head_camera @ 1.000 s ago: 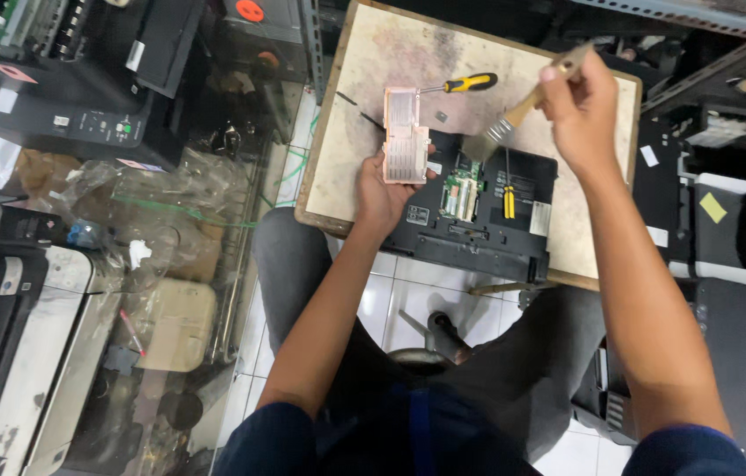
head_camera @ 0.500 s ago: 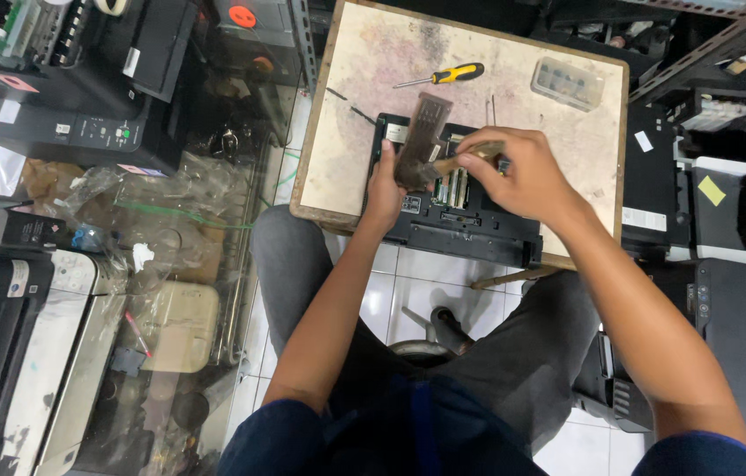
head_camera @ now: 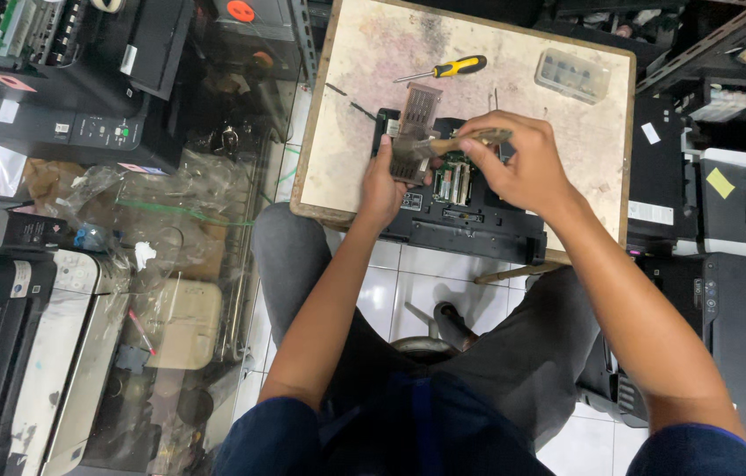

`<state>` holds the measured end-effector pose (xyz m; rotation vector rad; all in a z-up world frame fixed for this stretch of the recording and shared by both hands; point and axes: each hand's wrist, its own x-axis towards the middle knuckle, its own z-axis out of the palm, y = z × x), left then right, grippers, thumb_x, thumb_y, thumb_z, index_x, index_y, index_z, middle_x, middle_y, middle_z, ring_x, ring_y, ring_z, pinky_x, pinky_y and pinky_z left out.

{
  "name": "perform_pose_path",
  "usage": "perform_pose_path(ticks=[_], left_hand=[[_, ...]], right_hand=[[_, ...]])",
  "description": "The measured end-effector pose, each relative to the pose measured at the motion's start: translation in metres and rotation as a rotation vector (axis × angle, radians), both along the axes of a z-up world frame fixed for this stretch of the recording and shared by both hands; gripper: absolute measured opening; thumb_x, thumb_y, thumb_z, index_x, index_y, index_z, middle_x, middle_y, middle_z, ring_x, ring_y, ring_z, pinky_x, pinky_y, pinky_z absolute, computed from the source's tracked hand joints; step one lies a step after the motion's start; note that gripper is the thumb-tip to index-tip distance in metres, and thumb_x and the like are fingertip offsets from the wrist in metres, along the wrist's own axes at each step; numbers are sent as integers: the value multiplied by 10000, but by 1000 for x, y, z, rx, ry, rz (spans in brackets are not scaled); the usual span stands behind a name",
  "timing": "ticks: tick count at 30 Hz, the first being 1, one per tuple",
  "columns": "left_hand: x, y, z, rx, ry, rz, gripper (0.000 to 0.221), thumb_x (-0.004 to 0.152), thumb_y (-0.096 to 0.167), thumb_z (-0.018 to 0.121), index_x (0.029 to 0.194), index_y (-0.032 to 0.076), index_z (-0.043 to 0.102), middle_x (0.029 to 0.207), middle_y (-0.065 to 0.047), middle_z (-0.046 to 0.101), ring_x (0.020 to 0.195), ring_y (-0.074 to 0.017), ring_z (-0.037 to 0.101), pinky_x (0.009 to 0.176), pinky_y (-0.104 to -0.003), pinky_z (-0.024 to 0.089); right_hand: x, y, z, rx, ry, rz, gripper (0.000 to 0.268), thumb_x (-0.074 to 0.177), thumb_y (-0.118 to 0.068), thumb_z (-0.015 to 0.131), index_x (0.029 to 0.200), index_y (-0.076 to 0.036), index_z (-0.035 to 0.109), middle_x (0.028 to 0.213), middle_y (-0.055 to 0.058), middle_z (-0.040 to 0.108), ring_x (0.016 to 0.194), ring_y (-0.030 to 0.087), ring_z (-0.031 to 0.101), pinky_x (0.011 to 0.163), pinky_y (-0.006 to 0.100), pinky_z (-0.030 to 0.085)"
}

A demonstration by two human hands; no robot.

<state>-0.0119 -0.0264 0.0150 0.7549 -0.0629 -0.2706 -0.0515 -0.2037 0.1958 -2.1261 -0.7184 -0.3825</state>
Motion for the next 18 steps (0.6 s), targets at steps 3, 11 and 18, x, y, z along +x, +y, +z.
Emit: perform_pose_path(ticks=[3, 11, 18], left_hand=[[5, -1, -27, 14, -81, -22, 694, 1194, 507, 296, 1295, -35, 719, 1044, -342, 788, 726, -350, 804, 573, -328, 379], [0, 3, -9, 56, -96, -30, 711, 1187, 511, 281, 1247, -38, 729, 1045, -326, 792, 711, -331, 797, 566, -319, 387], [-6, 9, 11, 28, 28, -68, 686, 1148, 509, 294, 1339, -54, 636, 984, -265, 793, 642, -276, 667, 688, -366, 566]], right_hand=[[16, -20, -29, -5, -79, -61, 63, 1054, -21, 760, 1092, 11, 799, 959, 203, 774, 780, 378, 718, 690, 449, 557], [7, -10, 6, 4, -42, -33, 73, 1063, 61, 722, 1090, 71, 790, 962, 261, 757, 833, 420, 721, 778, 488, 576], [15, -26, 16, -40, -265, -159, 335, 1224, -187, 614, 1150, 104, 763, 1038, 227, 761, 849, 281, 687, 669, 355, 515]])
